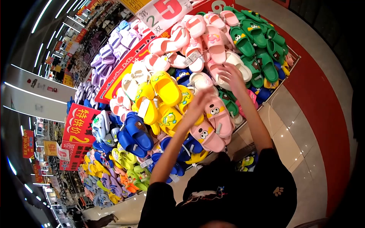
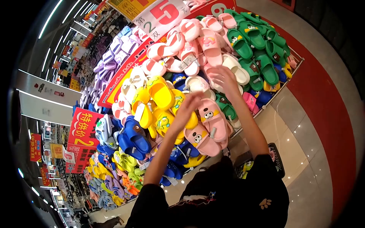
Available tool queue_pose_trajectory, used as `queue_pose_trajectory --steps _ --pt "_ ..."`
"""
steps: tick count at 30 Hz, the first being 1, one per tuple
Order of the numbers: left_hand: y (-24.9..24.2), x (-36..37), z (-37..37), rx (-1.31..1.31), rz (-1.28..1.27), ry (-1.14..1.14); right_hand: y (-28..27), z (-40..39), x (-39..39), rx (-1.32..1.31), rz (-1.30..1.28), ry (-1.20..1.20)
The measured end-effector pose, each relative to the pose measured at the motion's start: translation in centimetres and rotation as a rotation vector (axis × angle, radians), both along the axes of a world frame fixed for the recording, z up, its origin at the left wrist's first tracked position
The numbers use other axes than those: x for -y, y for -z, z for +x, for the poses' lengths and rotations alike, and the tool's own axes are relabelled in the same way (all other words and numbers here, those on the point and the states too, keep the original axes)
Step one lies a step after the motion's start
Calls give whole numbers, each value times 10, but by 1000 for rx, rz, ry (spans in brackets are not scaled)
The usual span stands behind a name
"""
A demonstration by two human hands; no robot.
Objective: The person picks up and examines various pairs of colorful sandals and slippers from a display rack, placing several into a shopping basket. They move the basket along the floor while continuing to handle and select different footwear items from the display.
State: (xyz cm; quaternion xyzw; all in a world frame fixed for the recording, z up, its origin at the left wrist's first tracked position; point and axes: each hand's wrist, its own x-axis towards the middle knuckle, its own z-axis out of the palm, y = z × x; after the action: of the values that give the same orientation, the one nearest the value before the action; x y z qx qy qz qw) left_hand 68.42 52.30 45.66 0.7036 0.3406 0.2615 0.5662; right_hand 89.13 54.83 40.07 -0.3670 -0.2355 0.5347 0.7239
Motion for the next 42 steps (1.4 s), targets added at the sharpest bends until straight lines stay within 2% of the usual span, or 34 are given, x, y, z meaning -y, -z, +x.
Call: queue_pose_trajectory --steps 1,2,3,4,6,7,9,10,11,12,13,14,15,16,17,18,20,22,24,26,27,28,29,30,32,33,34,36,37,39,42 --pt "-5 36 -3 32 -139 35 15 2 28 7 -51 53" --pt "-2 63 -10 -4 -94 151 31 8 57 15 -101 111" --pt "0 90 -16 -26 -157 252 54 15 88 19 -196 199" --pt "4 114 -21 -44 -217 359 66 14 119 15 -268 396" --pt "41 158 -30 68 -478 479 139 29 194 114 -355 484" --pt "55 176 -34 11 -462 481 148 24 228 153 -473 557" --pt "87 204 -47 -136 -433 504 238 30 323 303 -591 417" --pt "110 213 -57 -134 -450 526 244 14 358 411 -836 379" --pt "137 222 -68 -269 -263 539 295 3 411 383 -916 229" --pt "159 235 -79 -391 -77 557 283 -18 445 345 -1033 77" --pt "174 244 -89 -412 -101 503 299 -37 475 500 -1189 -189" --pt "189 246 -101 -435 -116 451 326 -54 511 461 -1059 -361" --pt "207 250 -118 -476 -62 432 274 -78 497 277 -1190 -331" --pt "223 254 -134 -516 -5 411 303 -93 520 188 -1078 -445" --pt "230 256 -146 -545 -69 390 278 -107 505 236 -1173 -471" --pt "238 260 -159 -581 -130 362 277 -119 507 190 -1146 -429" --pt "287 273 -193 -515 -140 341 290 -136 509 395 -1086 -467" --pt "315 290 -226 -505 -372 275 260 -147 495 815 -1079 -416" --pt "355 302 -262 -605 -385 324 258 -164 502 1036 -1109 -247" --pt "409 317 -305 -512 -310 303 215 -180 501 850 -1192 -164" --pt "432 324 -326 -461 -316 325 215 -192 511 997 -1196 -138" --pt "434 330 -339 -409 -323 343 218 -204 522 1147 -1196 -117" --pt "435 338 -353 -567 -177 378 220 -214 533 1280 -1164 -39" --pt "439 349 -369 -558 -183 411 220 -223 545 1414 -1130 36" --pt "448 366 -391 -522 -506 218 212 -230 542 1527 -1256 45" --pt "457 371 -406 -518 -643 175 214 -233 542 1613 -1152 176" --pt "471 384 -422 -432 -705 0 218 -229 542 1616 -1153 198" --pt "461 397 -449 -449 -526 17 227 -224 550 1642 -1059 147" --pt "469 403 -466 -441 -523 32 219 -226 548 1587 -1187 33" --pt "497 424 -509 -299 -624 94 228 -225 552 1610 -1173 72" --pt "499 445 -548 -419 -615 140 220 -228 551 1620 -1132 76"
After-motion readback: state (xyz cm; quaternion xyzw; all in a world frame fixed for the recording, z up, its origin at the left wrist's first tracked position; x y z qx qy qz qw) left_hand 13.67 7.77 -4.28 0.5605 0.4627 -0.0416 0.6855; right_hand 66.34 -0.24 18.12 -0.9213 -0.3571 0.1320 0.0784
